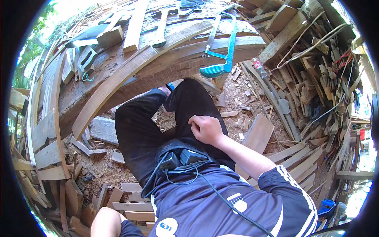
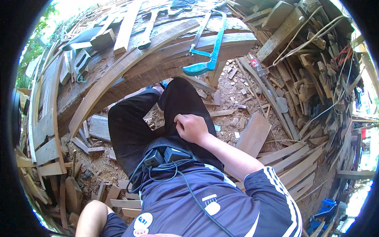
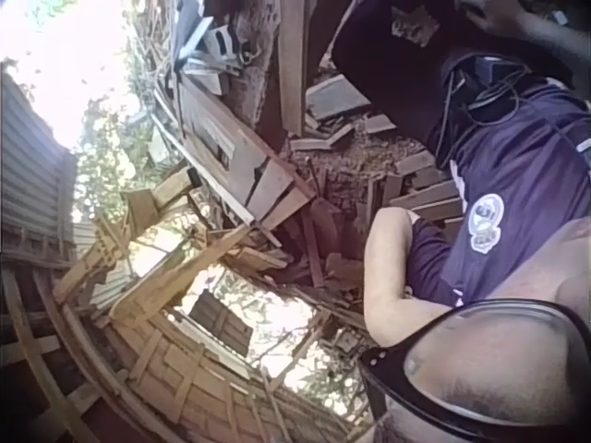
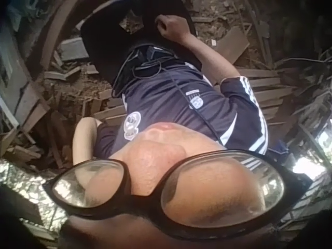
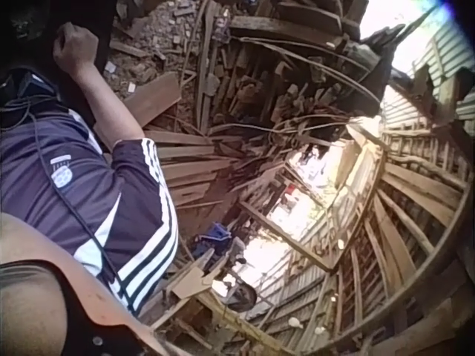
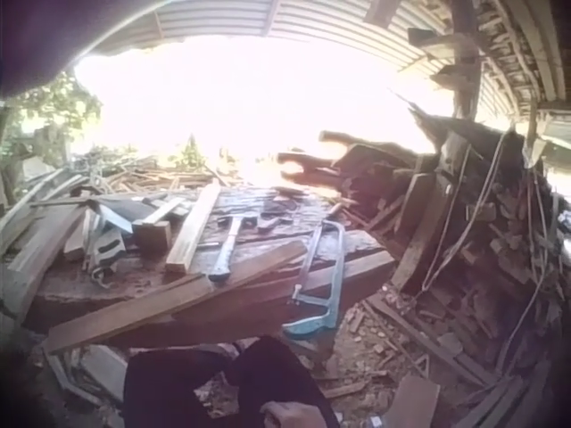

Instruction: The person cuts a piece of wood using a hacksaw, strikes it with a hammer, and saws into the wood using a hand saw and the hacksaw.

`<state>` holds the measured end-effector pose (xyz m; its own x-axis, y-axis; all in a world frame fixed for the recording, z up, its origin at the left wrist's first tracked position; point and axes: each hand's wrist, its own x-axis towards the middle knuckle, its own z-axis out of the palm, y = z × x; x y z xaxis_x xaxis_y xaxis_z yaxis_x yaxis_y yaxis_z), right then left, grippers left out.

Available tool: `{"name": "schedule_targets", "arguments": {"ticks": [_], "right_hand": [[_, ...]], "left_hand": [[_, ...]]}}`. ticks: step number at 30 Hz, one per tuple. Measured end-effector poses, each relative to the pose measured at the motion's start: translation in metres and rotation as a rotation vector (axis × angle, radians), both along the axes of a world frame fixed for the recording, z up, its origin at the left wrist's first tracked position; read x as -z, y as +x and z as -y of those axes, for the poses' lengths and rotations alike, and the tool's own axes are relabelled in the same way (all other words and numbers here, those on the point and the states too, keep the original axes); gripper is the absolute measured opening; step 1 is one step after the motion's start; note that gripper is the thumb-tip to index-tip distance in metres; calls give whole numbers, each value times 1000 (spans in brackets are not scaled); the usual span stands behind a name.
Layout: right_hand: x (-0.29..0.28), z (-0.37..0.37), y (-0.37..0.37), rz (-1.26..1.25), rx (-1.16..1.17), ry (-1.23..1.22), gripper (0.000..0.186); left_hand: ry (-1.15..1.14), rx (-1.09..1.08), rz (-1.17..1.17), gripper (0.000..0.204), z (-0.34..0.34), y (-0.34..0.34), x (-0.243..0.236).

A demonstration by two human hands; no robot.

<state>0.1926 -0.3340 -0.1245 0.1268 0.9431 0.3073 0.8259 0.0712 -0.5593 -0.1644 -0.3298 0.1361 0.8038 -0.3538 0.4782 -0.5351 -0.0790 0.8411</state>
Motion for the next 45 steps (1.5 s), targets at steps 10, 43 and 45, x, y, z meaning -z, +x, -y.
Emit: {"name": "schedule_targets", "arguments": {"ticks": [10, 43, 45], "right_hand": [[6, 2, 2, -26, -13, 19, 5], [-7, -7, 0, -10, 4, -82, 7], [-5, -8, 0, -15, 9, -77, 7]], "left_hand": [[-10, 168, -48, 40, -14, 30, -5], [663, -2032, -718, 64, -320, 49, 130], [922, -2066, -715, 68, -342, 62, 137]]}}
